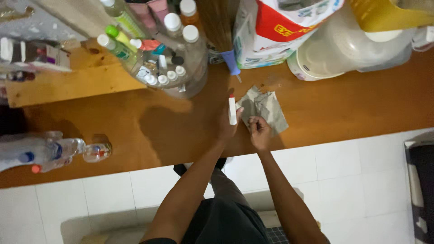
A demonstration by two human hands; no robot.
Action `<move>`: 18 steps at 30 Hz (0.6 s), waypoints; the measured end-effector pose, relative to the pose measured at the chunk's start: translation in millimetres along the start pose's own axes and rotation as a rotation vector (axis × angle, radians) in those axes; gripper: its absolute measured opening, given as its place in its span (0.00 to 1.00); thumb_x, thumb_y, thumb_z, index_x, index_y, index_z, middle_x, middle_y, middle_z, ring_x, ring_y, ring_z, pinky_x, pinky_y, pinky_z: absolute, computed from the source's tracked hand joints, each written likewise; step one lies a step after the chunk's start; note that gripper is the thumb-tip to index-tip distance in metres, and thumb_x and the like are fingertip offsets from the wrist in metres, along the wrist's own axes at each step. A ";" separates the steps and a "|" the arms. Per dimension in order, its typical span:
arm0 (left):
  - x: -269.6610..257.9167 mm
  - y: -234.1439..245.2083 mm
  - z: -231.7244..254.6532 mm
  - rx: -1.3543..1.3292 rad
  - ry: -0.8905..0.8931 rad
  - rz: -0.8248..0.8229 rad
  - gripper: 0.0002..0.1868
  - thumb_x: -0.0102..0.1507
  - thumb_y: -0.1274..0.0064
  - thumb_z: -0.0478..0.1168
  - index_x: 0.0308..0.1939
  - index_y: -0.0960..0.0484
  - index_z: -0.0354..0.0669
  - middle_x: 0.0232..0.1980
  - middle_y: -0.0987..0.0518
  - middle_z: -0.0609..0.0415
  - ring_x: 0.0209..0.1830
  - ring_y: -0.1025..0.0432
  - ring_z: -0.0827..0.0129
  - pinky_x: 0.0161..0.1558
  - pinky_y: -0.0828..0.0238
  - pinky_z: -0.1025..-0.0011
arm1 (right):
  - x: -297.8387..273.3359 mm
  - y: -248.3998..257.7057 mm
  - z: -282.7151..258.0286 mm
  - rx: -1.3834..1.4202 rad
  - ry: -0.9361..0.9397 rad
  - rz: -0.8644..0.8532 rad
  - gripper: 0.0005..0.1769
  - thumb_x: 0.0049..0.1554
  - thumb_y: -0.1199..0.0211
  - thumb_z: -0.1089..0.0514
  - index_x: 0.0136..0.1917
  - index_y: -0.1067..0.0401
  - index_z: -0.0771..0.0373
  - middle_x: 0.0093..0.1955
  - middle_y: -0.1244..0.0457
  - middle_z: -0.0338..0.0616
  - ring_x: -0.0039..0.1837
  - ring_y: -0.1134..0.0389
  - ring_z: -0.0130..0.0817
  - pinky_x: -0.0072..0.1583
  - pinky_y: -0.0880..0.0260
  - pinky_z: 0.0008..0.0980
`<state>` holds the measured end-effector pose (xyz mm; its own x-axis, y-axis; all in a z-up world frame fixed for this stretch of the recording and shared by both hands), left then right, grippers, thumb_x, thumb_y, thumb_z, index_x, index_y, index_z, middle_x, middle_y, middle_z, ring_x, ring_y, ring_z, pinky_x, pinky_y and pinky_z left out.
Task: The person sprays a surface and wipes it with a cloth, then rearranges various bottles and containers on a shelf.
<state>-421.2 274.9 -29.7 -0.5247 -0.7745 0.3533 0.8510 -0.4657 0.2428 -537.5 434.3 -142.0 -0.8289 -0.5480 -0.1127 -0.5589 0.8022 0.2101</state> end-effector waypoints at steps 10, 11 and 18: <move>-45.1 32.2 -66.9 0.054 0.455 -0.149 0.49 0.60 0.38 0.44 0.80 0.47 0.39 0.49 0.21 0.45 0.43 0.25 0.58 0.46 0.26 0.60 | -19.7 -57.2 35.8 -0.315 0.166 -0.385 0.09 0.59 0.38 0.61 0.51 0.24 0.69 0.46 0.30 0.50 0.45 0.28 0.35 0.49 0.29 0.36; -45.1 47.1 -65.5 0.074 0.458 -0.130 0.54 0.58 0.38 0.43 0.83 0.51 0.39 0.50 0.21 0.43 0.43 0.26 0.56 0.46 0.26 0.59 | -23.2 -74.5 33.4 -0.360 0.157 -0.474 0.10 0.59 0.38 0.61 0.51 0.24 0.69 0.45 0.30 0.51 0.45 0.29 0.35 0.49 0.29 0.36; -67.4 256.9 -18.8 0.410 0.252 0.266 0.19 0.69 0.43 0.40 0.63 0.21 0.43 0.57 0.17 0.42 0.55 0.22 0.55 0.54 0.23 0.59 | -106.1 -239.4 -44.7 -0.530 0.301 -0.920 0.12 0.60 0.38 0.56 0.47 0.23 0.69 0.41 0.33 0.55 0.41 0.32 0.39 0.45 0.32 0.40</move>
<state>-166.8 199.4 -8.2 -0.2284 -0.9446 0.2358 0.8481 -0.0741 0.5246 -314.6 289.8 -137.0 -0.0213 -0.9766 -0.2141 -0.8183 -0.1060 0.5649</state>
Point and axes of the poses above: each hand's wrist, its own x-axis towards the middle knuckle, its own y-axis out of the back of the hand, z = x × y, the point moved 9 cm from there along x, towards the middle knuckle
